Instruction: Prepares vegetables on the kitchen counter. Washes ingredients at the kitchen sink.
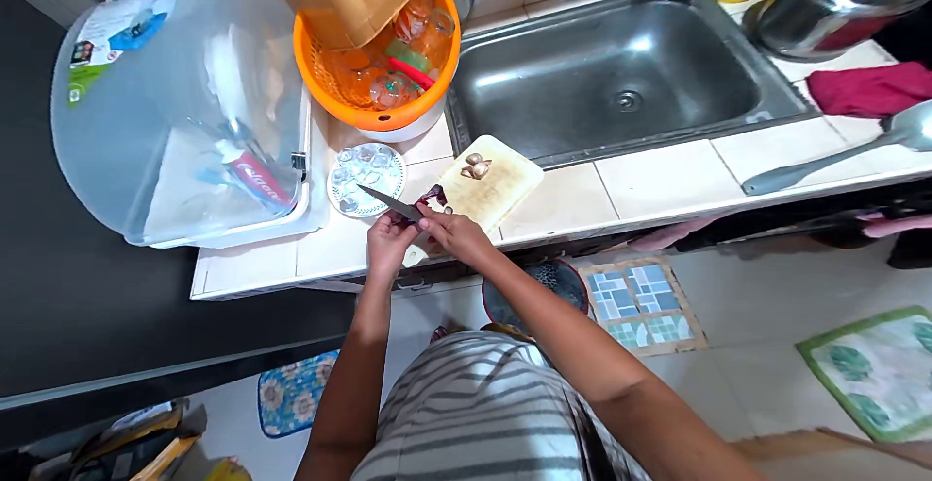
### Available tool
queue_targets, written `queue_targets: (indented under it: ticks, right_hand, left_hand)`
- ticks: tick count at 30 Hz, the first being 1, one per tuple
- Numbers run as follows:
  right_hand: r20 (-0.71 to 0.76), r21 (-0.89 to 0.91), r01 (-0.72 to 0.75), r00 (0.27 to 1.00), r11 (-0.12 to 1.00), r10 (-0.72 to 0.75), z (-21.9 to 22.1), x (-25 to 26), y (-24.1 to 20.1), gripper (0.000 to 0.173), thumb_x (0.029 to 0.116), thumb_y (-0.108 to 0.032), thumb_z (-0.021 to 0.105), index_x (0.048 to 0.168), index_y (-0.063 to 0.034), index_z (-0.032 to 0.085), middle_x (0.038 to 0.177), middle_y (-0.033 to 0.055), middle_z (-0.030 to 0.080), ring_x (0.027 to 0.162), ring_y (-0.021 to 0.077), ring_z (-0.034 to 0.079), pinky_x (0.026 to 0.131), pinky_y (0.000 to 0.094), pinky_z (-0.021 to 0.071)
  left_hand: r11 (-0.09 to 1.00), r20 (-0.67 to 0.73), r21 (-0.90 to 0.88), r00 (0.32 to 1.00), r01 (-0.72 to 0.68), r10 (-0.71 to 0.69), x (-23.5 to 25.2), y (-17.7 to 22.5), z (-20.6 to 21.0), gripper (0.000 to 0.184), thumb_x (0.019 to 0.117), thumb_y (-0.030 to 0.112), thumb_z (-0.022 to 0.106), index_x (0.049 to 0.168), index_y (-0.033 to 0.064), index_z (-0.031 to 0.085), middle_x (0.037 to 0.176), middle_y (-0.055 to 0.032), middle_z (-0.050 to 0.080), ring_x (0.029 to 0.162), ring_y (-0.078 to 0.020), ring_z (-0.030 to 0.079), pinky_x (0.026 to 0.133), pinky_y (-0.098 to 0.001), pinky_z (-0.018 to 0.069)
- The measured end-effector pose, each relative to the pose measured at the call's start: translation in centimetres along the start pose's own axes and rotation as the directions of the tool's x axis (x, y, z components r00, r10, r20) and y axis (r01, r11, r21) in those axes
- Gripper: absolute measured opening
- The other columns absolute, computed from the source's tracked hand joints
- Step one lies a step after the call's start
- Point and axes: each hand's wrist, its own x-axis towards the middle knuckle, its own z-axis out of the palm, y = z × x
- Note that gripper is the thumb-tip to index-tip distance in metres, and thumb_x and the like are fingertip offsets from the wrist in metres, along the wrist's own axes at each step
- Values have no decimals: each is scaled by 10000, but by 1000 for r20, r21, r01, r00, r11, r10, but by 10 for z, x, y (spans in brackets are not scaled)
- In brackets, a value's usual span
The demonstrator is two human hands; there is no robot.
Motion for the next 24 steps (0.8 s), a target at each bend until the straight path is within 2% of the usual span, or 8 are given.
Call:
queue_targets:
  ticks: [5, 7, 8, 9, 10, 11, 18, 24]
  right_hand:
    - [-4, 125, 71, 997, 990, -71, -1, 4, 8, 489, 1113, -353, 407, 1479, -60, 549, 1272, 219, 685, 1166, 387, 659, 1004, 642, 457]
    - [-6, 227, 99, 995, 969, -100, 0, 8, 12, 466, 1114, -302, 405, 1454, -23, 561, 1310, 202, 673, 1166, 310, 665, 1015, 553, 481]
    - [-25, 294, 89, 996, 952, -85, 3, 9, 12, 447, 1116, -282, 400, 1421, -13, 585, 1185, 166, 710, 994, 218, 675, 898, 443, 525]
    - [-54, 371, 75, 997, 926, -59, 8, 12, 15, 441, 1119, -293, 388, 1378, -16, 611, 935, 87, 681, 716, 108, 585, 669, 312, 503]
    - [-57, 455, 48, 998, 889, -25, 12, 14, 16, 441, 1120, -312, 383, 1341, -19, 628, 768, 26, 613, 552, 49, 496, 523, 237, 448]
    - [-34, 521, 9, 999, 853, 10, 12, 14, 14, 441, 1121, -321, 381, 1323, -18, 629, 691, -1, 563, 486, 33, 447, 468, 214, 410]
    - [36, 610, -186, 978, 770, 207, -3, 12, -4, 456, 1131, -353, 343, 1038, -3, 620, 581, -25, 470, 435, 43, 430, 427, 197, 392]
    - [-11, 622, -245, 947, 744, 321, -6, 15, -1, 471, 1128, -372, 345, 1029, -1, 618, 562, -27, 442, 422, 44, 413, 420, 195, 384]
  left_hand:
    - [999, 76, -25, 997, 34, -32, 2, -2, -10, 372, 901, -103, 661, 1264, -92, 581, 1065, -102, 691, 905, -86, 669, 840, -266, 572]
    - [999, 115, -48, 993, 25, -19, 3, -5, -13, 399, 928, -106, 614, 1321, -88, 546, 1167, -120, 673, 981, -94, 663, 893, -276, 559]
    - [997, 133, -71, 991, 10, 0, 4, -8, -14, 420, 935, -110, 593, 1347, -80, 520, 1206, -121, 655, 1013, -96, 655, 912, -279, 552]
    - [995, 149, -98, 989, -8, 23, 6, -11, -15, 451, 935, -117, 576, 1377, -70, 494, 1237, -121, 641, 1043, -100, 649, 933, -285, 545]
    - [992, 160, -122, 986, -19, 39, 7, -13, -15, 480, 934, -124, 563, 1400, -63, 469, 1262, -124, 629, 1070, -110, 643, 951, -294, 538]
    - [990, 168, -140, 984, -29, 52, 8, -15, -15, 496, 931, -132, 555, 1410, -57, 449, 1277, -124, 620, 1087, -115, 639, 964, -302, 535]
    - [984, 221, -165, 970, -69, 105, 6, -18, -20, 534, 904, -155, 530, 1416, -46, 427, 1280, -90, 605, 1091, -91, 632, 966, -284, 529]
    - [942, 172, -312, 967, -125, 185, 4, -23, -22, 515, 868, -139, 566, 1338, 52, 476, 1195, 2, 642, 1063, -81, 648, 936, -287, 547]
